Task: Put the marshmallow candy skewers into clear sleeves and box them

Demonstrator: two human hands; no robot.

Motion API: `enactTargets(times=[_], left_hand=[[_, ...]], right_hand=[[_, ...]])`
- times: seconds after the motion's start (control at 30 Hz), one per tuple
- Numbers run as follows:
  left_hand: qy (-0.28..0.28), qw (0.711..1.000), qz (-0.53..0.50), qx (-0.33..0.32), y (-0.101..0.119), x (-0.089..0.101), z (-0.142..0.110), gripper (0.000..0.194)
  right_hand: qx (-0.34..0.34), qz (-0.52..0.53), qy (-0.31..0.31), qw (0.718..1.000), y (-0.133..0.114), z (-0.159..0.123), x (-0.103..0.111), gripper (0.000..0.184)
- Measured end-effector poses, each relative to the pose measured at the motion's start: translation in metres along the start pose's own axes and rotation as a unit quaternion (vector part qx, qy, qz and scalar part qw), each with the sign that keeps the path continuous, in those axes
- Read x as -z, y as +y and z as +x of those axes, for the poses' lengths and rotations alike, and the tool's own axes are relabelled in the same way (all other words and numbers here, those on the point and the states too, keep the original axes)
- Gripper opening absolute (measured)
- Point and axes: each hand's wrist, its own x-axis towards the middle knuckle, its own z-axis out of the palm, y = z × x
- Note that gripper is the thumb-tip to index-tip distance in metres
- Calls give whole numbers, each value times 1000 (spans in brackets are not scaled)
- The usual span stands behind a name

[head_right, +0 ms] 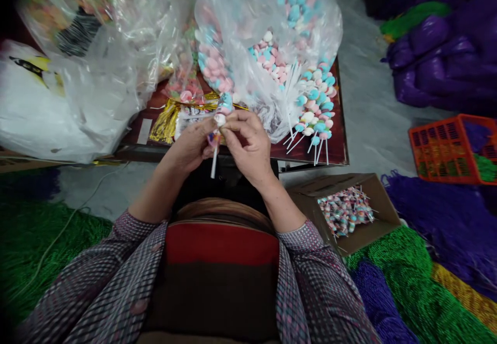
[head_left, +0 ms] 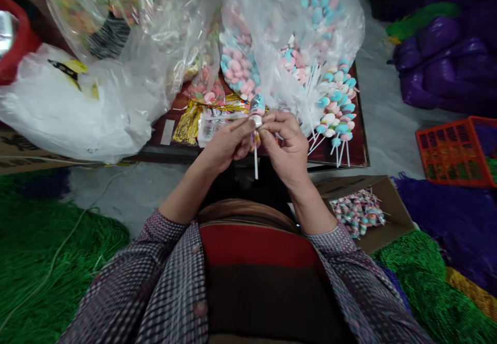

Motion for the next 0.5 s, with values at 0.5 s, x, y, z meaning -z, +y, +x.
enactTargets(times=[0.5], left_hand=[[-76,957,243,-139,-25,-16,3,35]], right_hand=[[-246,76,111,960,3,-79,118,23]])
